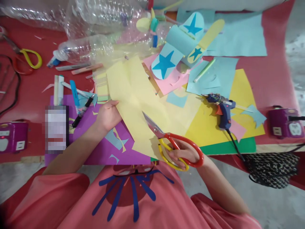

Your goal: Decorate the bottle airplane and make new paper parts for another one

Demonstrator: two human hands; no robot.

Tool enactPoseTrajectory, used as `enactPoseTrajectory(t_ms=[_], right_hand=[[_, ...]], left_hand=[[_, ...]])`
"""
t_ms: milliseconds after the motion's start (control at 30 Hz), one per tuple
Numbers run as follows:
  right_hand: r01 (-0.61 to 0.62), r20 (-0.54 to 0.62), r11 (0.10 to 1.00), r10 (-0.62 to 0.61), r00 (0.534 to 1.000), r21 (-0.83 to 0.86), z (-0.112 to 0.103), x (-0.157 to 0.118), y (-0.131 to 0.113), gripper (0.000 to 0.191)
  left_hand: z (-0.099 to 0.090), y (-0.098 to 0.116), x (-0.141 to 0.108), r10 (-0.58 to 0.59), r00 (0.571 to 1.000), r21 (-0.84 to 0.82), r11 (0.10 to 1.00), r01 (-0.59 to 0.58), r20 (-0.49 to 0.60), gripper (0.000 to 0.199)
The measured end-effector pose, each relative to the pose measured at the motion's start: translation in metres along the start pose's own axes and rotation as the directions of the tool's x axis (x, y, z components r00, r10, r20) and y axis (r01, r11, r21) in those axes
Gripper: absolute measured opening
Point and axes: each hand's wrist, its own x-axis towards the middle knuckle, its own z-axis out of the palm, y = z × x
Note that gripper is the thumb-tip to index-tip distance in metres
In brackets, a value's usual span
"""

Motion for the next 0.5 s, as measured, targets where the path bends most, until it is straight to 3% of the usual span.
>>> enactPoseTrajectory(t_ms=[67,167,267,333,433,500], right_hand=[[0.037,-0.005,0.999,-0.037,0.999,0.005,0.007,0.007,0.002,0.015],[0.098,-0.08,0.995,-0.099,0.992,-0.022,0.018,0.017,0.008,0.037],[0.112,-0.165,0.99,-0.125,0.978,-0.081,0.033,0.027,0.014,0.041],[0.113,-0.27,0.981,-0.152,0.951,-0.155,0.045,0.03,0.015,0.039],[0.12,-0.49,0.938,-0.275,0.827,-0.324,0.06,0.031,0.012,0.038],[0.061,-0.494,0.922,-0.26,0.83,-0.383,0.064,0.029,0.01,0.041]], left_hand=[[0.002,-0.005,-0.002,0.015,1.0,0.033,0.999,-0.015,0.011,0.041],[0.003,-0.017,-0.006,0.124,0.991,0.156,0.979,-0.129,0.046,0.046],[0.002,-0.031,-0.011,0.208,0.972,0.266,0.936,-0.23,0.111,0.037],[0.002,-0.036,-0.015,0.179,0.975,0.287,0.935,-0.21,0.128,0.027],[0.002,-0.036,-0.021,0.082,0.995,0.273,0.957,-0.095,0.059,0.036],[0.001,-0.03,-0.025,0.065,0.997,0.265,0.962,-0.07,0.029,0.044]])
